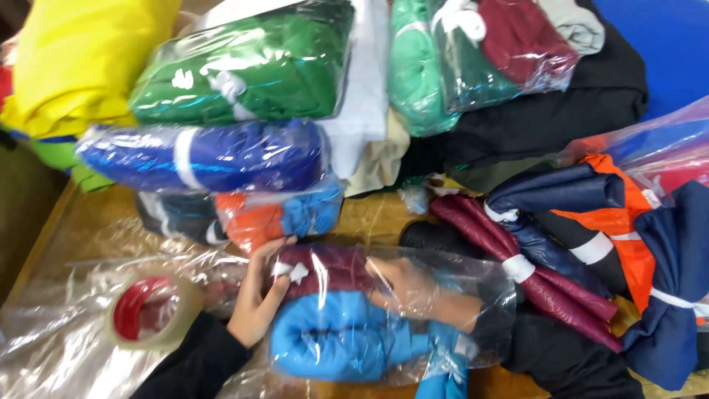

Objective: The person places folded maroon and blue garments into a clear plastic bag on a wooden table, then presses and smooths the bag to remove air and compact the contents. The person folds the top of the bag and secures it with a white tie or twist.

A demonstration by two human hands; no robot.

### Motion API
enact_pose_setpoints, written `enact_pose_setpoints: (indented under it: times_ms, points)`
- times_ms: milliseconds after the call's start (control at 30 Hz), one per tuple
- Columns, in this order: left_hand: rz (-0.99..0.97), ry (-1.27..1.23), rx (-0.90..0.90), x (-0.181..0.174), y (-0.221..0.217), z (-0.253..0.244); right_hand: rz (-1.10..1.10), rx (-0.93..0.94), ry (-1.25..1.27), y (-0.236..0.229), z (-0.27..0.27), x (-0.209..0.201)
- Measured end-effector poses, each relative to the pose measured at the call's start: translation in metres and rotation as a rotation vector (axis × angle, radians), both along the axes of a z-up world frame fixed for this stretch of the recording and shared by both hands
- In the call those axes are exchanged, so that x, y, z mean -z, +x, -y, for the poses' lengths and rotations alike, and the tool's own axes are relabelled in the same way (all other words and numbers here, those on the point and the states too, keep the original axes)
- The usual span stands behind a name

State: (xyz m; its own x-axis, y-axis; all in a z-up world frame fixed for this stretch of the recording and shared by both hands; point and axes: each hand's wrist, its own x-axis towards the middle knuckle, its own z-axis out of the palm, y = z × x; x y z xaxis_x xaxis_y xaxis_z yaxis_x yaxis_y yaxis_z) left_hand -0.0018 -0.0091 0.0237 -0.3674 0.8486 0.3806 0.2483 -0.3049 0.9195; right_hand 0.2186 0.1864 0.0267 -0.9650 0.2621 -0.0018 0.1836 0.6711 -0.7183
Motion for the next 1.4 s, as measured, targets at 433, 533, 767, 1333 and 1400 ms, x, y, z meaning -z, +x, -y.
enact_pose_setpoints:
  times_ms: [433, 533, 767, 1333, 1400]
  points:
    - [0.034, -0.061, -0.011, 0.003, -0.003, 0.005, 0.047, 0.052, 0.079, -0.001, 0.004, -0.004]
    - [0.036, -0.049, 0.007, 0.002, -0.004, 0.003, -0.016, 0.065, 0.123, -0.002, 0.001, 0.0]
    - [0.004, -0.04, -0.014, 0.002, -0.001, 0.0, -0.018, 0.025, 0.131, 0.004, -0.002, 0.004]
    - [-0.047, -0.053, -0.053, 0.007, -0.002, 0.0, 0.077, 0.069, 0.176, 0.008, -0.004, 0.01]
    - [-0.053, -0.057, -0.02, 0.007, -0.003, 0.002, 0.216, 0.054, 0.201, 0.01, -0.005, 0.013]
